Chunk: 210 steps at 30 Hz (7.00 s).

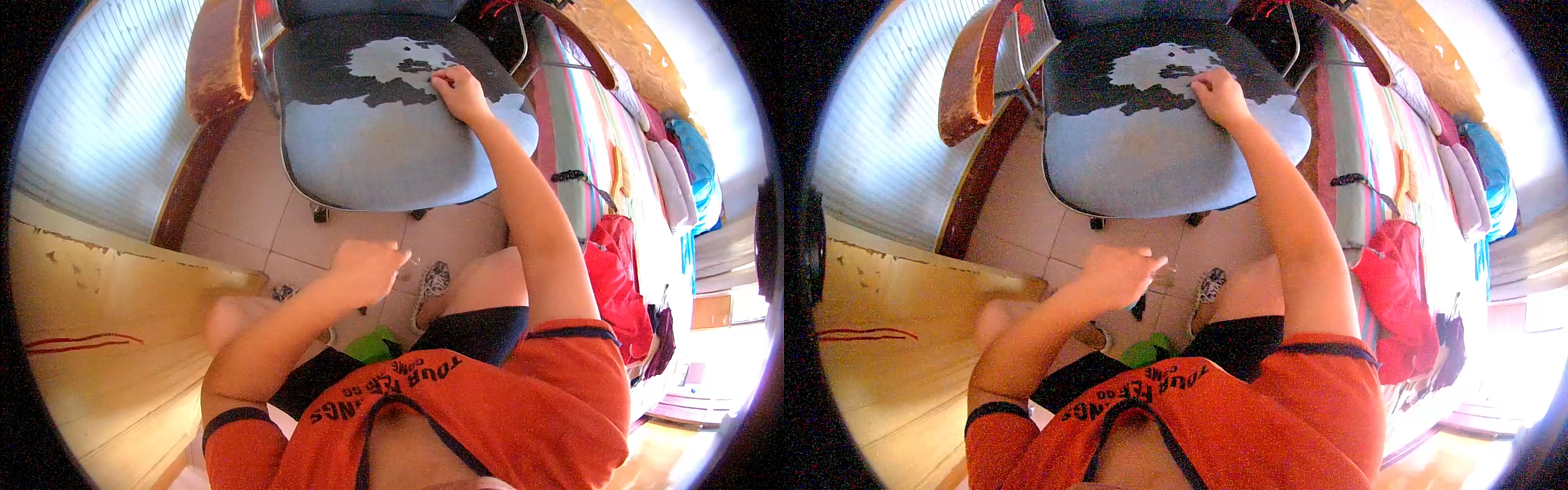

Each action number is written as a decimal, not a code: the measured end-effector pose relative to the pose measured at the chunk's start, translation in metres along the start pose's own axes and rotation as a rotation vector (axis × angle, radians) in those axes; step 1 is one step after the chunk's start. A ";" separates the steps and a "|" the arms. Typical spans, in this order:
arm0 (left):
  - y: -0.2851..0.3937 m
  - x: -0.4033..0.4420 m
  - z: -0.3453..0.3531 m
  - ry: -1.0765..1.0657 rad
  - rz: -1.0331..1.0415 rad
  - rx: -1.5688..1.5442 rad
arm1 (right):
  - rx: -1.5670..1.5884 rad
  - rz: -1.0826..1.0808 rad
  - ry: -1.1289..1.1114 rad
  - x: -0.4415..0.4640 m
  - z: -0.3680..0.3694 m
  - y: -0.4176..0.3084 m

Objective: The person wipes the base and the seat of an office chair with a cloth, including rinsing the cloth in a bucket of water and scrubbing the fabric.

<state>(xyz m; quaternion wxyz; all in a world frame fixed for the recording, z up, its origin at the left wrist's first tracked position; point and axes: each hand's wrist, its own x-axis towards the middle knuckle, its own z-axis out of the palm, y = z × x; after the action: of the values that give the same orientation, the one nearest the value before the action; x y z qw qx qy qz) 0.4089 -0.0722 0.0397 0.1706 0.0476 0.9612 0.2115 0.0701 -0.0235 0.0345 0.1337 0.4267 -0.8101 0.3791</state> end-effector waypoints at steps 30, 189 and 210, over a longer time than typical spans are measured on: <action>-0.017 0.009 -0.036 0.369 0.031 -0.143 | -0.066 -0.516 -0.149 -0.003 0.011 -0.034; -0.047 0.000 -0.073 0.931 -0.016 -1.805 | 1.095 0.370 -0.347 -0.172 -0.039 -0.168; -0.008 -0.004 -0.062 0.564 -0.045 -0.682 | 1.715 0.576 -0.295 -0.158 -0.039 -0.151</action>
<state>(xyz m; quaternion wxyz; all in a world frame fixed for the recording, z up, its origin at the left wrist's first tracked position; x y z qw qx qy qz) 0.3906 -0.1044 0.0901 -0.0878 -0.0920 0.8461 0.5176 0.2804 0.0459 0.0511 -0.4336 0.2055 -0.3350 0.8109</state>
